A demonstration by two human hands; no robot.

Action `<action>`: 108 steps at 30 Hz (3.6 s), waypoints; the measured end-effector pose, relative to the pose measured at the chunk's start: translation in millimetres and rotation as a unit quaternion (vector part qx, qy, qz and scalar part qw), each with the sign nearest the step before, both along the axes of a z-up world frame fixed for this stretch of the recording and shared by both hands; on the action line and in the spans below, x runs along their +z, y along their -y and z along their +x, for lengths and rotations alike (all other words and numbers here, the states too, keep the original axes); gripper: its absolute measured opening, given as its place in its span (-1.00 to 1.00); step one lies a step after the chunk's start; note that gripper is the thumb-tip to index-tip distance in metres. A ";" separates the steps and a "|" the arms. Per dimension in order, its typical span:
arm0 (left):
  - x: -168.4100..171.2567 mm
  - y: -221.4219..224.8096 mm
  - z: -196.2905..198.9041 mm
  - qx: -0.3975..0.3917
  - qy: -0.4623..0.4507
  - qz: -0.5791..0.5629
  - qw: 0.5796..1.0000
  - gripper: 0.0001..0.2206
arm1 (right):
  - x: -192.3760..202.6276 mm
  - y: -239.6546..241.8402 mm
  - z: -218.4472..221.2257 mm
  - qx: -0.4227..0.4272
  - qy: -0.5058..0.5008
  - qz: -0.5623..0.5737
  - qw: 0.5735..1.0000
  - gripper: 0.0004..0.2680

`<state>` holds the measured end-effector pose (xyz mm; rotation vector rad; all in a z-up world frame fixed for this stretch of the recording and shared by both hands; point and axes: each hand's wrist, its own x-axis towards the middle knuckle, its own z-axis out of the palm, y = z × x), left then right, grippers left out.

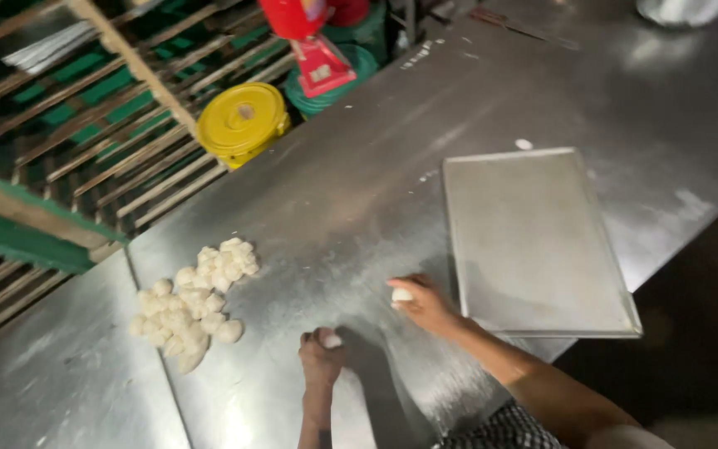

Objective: The recorder is rolling pieces of dough into balls and placing them onto metal trays.

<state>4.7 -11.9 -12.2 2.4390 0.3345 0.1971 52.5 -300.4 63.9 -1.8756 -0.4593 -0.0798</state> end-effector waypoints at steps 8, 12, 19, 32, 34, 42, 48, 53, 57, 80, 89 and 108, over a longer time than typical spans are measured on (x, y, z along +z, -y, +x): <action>12.8 256.1 143.5 -0.243 0.196 -0.053 0.949 -0.62 | -10.6 182.5 -104.0 -0.078 -0.306 0.116 0.942 -0.72; 25.7 375.0 213.9 -0.259 0.196 -0.068 0.943 -0.65 | 4.2 269.3 -125.1 -0.165 -0.302 0.044 0.938 -0.73; -15.0 462.7 294.3 -0.260 0.215 0.023 0.941 -0.61 | -21.8 368.9 -91.7 -0.242 -0.306 0.100 0.915 -0.73; -45.5 483.2 302.9 -0.137 0.173 -0.013 0.975 -0.60 | 9.3 370.7 17.1 -0.093 -0.298 0.023 0.950 -0.67; -46.2 484.7 299.0 -0.134 0.170 -0.002 0.976 -0.59 | 14.5 366.7 24.1 -0.075 -0.286 0.013 0.955 -0.66; -27.2 477.0 288.1 -0.130 0.019 -0.334 0.933 -0.25 | -15.5 353.8 53.3 -0.114 -0.181 -0.057 0.975 -0.60; -11.0 360.5 151.9 -0.053 0.167 -0.029 0.984 -0.48 | -33.7 315.8 129.1 -0.191 -0.054 -0.078 0.977 -0.68; -80.1 208.9 -77.9 0.197 0.055 -0.190 0.960 -0.55 | -60.5 294.3 151.0 -0.184 0.032 -0.118 0.975 -0.70; -2.8 187.3 -164.2 0.444 -0.022 -0.250 0.860 -0.52 | -80.0 290.1 156.6 -0.160 0.101 -0.199 0.962 -0.69; 16.8 -129.2 254.6 0.231 -0.019 0.114 0.966 -0.56 | -356.4 272.5 -73.2 0.007 -0.292 -0.224 0.930 -0.59; 66.4 -67.3 146.9 0.123 0.061 -0.143 0.980 -0.75 | -193.2 94.5 -68.5 -0.116 -0.307 -0.002 0.945 -0.63; 15.0 10.5 -176.6 0.010 -0.089 0.185 0.979 -0.58 | -37.7 -39.7 -26.3 0.127 0.057 -0.454 0.880 -0.66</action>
